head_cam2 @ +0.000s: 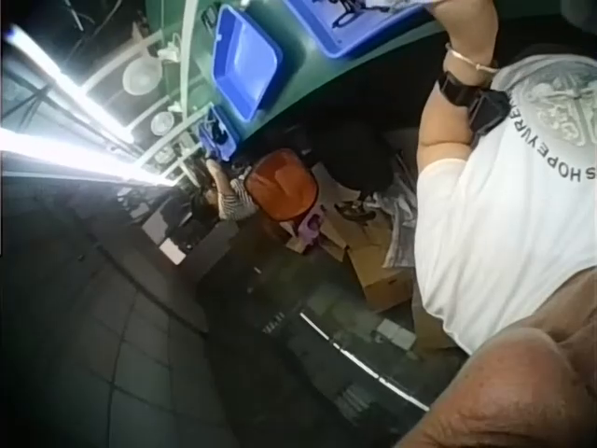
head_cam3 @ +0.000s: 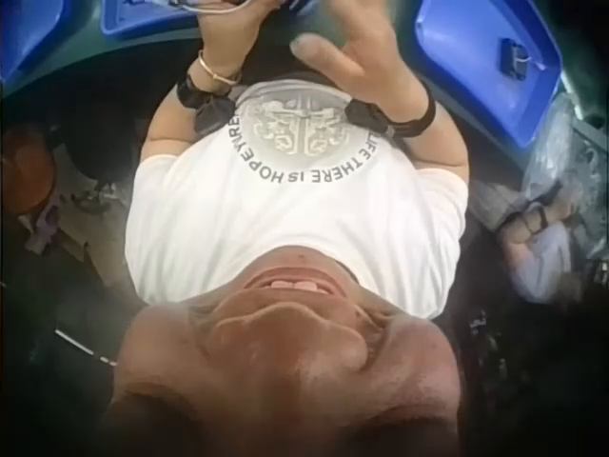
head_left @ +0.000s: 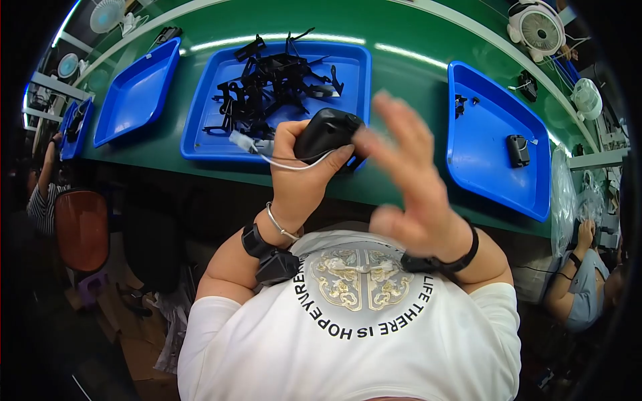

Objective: The person picks up a black housing and a bracket, fits them together, and inserts a small pin into the side. They repeat this process for a second unit and place both finished assemblies onto a cardboard sheet.

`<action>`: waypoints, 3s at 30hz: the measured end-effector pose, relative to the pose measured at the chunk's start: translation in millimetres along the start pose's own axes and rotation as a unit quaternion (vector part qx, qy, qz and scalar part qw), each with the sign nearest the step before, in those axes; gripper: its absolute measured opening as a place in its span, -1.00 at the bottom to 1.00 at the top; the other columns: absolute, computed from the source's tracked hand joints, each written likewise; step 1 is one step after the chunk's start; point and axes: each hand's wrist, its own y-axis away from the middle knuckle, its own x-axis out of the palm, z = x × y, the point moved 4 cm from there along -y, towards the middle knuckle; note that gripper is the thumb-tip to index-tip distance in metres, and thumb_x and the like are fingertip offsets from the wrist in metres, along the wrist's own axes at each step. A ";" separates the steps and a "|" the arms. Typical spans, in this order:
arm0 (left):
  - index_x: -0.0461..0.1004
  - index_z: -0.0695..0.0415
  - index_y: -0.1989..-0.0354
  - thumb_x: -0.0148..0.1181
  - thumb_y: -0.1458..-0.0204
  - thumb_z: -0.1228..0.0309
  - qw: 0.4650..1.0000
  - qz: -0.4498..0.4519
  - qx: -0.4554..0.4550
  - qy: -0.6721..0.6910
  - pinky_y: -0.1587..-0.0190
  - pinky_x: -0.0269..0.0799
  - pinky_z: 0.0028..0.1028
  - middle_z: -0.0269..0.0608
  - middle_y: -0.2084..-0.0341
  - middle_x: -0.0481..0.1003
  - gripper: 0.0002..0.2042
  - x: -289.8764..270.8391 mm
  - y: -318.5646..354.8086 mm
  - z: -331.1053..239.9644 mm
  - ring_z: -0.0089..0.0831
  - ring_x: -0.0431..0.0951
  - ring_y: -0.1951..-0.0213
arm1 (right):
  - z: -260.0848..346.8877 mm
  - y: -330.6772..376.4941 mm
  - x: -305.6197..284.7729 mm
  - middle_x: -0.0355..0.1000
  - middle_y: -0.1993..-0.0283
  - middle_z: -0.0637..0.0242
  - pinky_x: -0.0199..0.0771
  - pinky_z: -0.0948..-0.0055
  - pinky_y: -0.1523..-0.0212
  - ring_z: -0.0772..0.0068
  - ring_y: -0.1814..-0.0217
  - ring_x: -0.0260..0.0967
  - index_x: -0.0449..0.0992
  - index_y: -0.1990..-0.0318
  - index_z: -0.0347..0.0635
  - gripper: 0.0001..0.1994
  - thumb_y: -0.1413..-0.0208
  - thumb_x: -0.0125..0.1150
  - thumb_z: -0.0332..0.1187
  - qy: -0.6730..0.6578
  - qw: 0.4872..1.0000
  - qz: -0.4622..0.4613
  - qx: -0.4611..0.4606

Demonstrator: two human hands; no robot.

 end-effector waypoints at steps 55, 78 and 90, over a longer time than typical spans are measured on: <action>0.20 0.18 0.20 0.34 0.17 0.54 0.999 0.024 -0.026 0.003 0.28 0.42 -0.62 -0.25 0.32 0.43 -0.58 5.9 12.8 -1.5 -0.60 0.46 0.33 | -18.3 -2.2 10.3 0.48 0.18 0.29 0.11 0.22 -0.05 0.17 -0.01 0.25 0.52 0.33 -0.26 -0.85 0.13 0.21 -0.49 0.239 0.942 -0.235 0.006; 0.20 0.19 0.16 0.32 0.17 0.57 0.998 0.055 -0.023 -0.028 0.26 0.40 -0.62 -0.23 0.32 0.42 -0.57 16.8 16.1 -1.6 -0.59 0.45 0.30 | -17.2 16.0 8.1 0.41 0.03 0.21 0.06 0.21 -0.07 0.20 -0.07 0.19 0.52 0.25 -0.33 -0.77 0.12 0.19 -0.46 0.276 0.929 -0.245 0.033; 0.20 0.17 0.10 0.24 0.12 0.60 0.961 0.050 -0.165 0.218 0.14 0.43 -0.50 -0.22 0.27 0.41 -0.59 24.6 8.7 -7.2 -0.46 0.47 0.24 | -32.6 25.7 17.3 0.43 0.14 0.23 0.25 0.28 0.01 0.29 -0.01 0.25 0.21 -0.15 -0.28 -0.51 -0.01 0.11 -0.47 -0.090 0.968 -0.208 0.106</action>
